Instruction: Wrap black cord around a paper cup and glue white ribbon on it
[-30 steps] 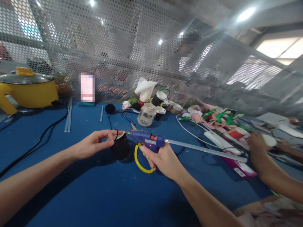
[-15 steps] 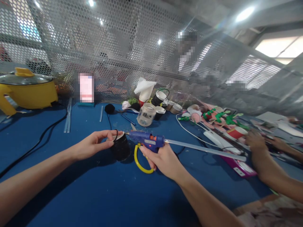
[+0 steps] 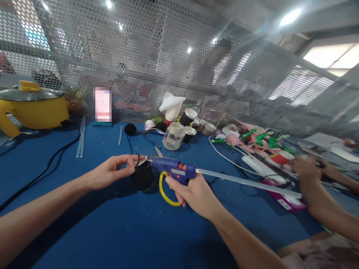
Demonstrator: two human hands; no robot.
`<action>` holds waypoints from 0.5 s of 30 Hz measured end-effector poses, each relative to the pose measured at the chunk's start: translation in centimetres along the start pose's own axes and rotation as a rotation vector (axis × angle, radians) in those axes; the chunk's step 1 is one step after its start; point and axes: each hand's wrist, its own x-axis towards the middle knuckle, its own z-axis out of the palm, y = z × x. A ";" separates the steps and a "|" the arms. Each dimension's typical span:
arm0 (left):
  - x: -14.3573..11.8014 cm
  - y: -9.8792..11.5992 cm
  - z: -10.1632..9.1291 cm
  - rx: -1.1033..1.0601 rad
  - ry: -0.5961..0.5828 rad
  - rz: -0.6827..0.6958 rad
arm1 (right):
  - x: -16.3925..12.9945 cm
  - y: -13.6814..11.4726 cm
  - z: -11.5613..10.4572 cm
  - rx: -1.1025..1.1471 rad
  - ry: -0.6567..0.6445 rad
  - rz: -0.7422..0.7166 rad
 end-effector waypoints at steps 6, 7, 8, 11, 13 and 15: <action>0.0 0.0 0.1 -0.002 0.008 -0.003 | 0.1 0.2 0.0 0.013 0.009 -0.023; 0.0 0.1 0.1 -0.007 0.009 -0.005 | 0.1 0.1 0.0 0.017 0.010 -0.015; 0.0 0.1 0.1 -0.011 0.008 -0.007 | 0.1 0.1 0.0 0.022 0.011 -0.008; 0.0 0.1 0.1 -0.009 -0.002 -0.008 | -0.1 -0.2 0.0 0.031 0.001 0.001; 0.0 0.2 0.1 -0.007 -0.005 -0.006 | -0.2 -0.3 0.1 0.028 -0.004 0.000; 0.0 0.1 0.0 -0.008 -0.002 -0.009 | -0.3 -0.5 0.1 0.019 -0.006 0.001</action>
